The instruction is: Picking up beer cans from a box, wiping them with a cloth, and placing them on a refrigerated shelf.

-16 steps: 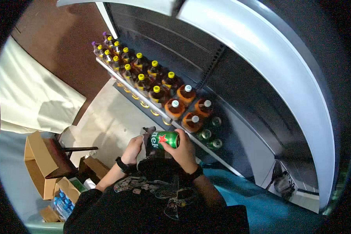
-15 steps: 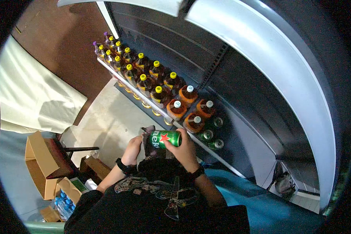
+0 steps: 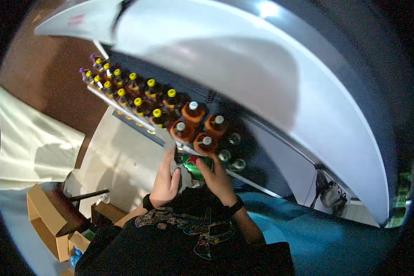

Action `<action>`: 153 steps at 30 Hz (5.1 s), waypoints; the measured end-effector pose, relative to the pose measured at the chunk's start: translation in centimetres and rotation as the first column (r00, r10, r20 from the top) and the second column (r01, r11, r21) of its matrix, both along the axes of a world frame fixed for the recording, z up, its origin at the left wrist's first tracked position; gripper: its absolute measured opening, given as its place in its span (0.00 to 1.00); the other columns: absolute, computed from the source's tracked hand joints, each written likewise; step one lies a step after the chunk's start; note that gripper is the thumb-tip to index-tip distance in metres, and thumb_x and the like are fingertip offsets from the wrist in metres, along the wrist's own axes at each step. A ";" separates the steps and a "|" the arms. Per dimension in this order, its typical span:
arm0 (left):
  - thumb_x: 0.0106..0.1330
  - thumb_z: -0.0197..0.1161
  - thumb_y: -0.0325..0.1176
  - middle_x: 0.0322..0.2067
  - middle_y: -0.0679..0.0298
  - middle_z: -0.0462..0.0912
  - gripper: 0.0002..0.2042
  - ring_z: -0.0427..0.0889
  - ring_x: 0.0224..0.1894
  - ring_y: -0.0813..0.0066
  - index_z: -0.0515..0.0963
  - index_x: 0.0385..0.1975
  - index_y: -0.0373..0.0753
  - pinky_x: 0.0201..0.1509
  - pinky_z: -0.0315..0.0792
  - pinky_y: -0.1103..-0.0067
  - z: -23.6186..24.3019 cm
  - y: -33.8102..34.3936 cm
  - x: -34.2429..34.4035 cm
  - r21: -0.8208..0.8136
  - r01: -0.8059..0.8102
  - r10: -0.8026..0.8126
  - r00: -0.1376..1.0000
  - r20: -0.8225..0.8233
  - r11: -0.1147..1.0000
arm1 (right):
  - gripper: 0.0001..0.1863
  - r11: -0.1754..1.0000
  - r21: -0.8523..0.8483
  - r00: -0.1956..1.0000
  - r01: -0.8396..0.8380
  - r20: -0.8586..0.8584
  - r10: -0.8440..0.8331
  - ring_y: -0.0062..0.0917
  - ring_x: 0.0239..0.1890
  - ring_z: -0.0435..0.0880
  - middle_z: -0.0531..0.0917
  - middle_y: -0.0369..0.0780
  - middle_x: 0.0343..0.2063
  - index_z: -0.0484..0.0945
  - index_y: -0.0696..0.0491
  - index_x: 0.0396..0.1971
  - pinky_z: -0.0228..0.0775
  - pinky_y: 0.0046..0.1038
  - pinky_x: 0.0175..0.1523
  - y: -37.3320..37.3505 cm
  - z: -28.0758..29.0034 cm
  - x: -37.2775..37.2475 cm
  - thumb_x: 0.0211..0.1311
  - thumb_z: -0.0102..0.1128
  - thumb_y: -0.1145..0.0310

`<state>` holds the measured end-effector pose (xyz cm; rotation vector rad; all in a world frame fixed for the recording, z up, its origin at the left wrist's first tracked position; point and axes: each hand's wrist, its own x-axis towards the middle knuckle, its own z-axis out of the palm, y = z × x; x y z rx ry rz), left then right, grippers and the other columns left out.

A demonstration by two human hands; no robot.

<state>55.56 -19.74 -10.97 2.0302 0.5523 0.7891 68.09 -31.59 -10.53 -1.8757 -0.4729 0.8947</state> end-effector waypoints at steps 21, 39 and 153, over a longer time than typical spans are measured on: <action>0.65 0.49 0.32 0.35 0.50 0.79 0.14 0.78 0.36 0.56 0.70 0.48 0.34 0.40 0.72 0.68 -2.3 -5.8 11.1 -0.456 0.711 -0.833 0.533 -0.145 0.534 | 0.25 0.892 -0.115 0.377 -0.437 0.877 0.297 0.36 0.39 0.81 0.81 0.45 0.37 0.74 0.54 0.46 0.72 0.32 0.43 -16.8 2.6 11.0 0.50 0.67 0.57; 0.54 0.61 0.32 0.38 0.60 0.80 0.13 0.79 0.41 0.69 0.77 0.41 0.40 0.43 0.72 0.77 -6.0 -8.7 1.1 -0.403 0.042 -0.147 0.961 -0.234 0.914 | 0.35 0.750 -0.549 0.601 -0.369 0.474 0.644 0.36 0.47 0.79 0.80 0.46 0.44 0.72 0.53 0.51 0.71 0.32 0.48 -8.3 -14.5 23.1 0.43 0.72 0.51; 0.46 0.60 0.38 0.35 0.61 0.75 0.09 0.75 0.41 0.64 0.79 0.29 0.49 0.43 0.69 0.72 12.3 19.4 -38.6 0.629 -0.662 0.613 -0.709 -0.350 -0.407 | 0.09 -0.513 0.000 -0.470 -0.858 0.401 0.786 0.35 0.34 0.82 0.81 0.47 0.32 0.78 0.59 0.34 0.73 0.30 0.41 51.0 -7.2 -35.3 0.55 0.55 0.72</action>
